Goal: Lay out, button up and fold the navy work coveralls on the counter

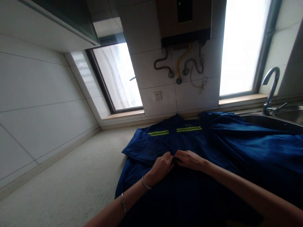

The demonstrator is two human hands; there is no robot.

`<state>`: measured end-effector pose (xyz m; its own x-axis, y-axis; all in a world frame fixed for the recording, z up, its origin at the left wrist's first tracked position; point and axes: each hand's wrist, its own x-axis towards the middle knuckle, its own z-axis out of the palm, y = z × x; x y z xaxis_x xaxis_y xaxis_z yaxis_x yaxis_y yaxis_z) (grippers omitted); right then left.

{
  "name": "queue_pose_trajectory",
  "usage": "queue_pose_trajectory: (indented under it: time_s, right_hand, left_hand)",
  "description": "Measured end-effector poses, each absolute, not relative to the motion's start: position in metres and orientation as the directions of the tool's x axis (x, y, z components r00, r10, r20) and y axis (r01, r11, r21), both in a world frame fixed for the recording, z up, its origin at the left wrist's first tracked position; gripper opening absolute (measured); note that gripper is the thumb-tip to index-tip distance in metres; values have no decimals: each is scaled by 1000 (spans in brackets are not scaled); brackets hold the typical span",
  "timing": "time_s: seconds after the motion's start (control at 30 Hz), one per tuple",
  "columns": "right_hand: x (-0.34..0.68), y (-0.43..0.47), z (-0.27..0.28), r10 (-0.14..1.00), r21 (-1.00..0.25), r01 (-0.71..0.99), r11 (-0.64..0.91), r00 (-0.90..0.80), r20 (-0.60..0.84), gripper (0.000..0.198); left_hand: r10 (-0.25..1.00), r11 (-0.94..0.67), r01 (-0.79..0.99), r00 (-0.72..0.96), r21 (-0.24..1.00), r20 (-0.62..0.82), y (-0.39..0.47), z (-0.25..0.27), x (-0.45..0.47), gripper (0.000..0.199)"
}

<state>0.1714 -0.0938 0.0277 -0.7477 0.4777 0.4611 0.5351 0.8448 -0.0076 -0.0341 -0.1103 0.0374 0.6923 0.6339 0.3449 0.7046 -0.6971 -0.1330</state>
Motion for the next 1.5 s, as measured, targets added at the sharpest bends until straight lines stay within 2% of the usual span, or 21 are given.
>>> queue_pose_trajectory:
  time_s: [0.3, 0.4, 0.7, 0.9, 1.1, 1.5]
  right_hand:
    - [176, -94, 29, 527, -182, 506, 843, -708, 470, 31]
    - [176, -95, 32, 528, -213, 489, 846, -711, 465, 30]
    - [170, -95, 31, 458, -24, 501, 865, -770, 443, 20]
    - [172, -94, 32, 458, -49, 489, 871, -772, 441, 21]
    - [174, -94, 30, 465, -98, 472, 876, -773, 430, 16]
    - [173, -92, 29, 443, -12, 481, 877, -798, 407, 14]
  left_hand:
    - [611, -667, 703, 706, -246, 359, -109, 32, -34, 9]
    - [610, -657, 711, 696, -250, 379, -109, 31, -34, 9]
    - [633, -664, 715, 694, -220, 344, -108, 30, -32, 6]
    - [633, -665, 711, 699, -228, 333, -108, 29, -31, 10]
    - [643, -715, 695, 694, -70, 324, -111, 37, -33, 6]
    - [617, -756, 653, 732, -41, 290, -112, 39, -34, 9]
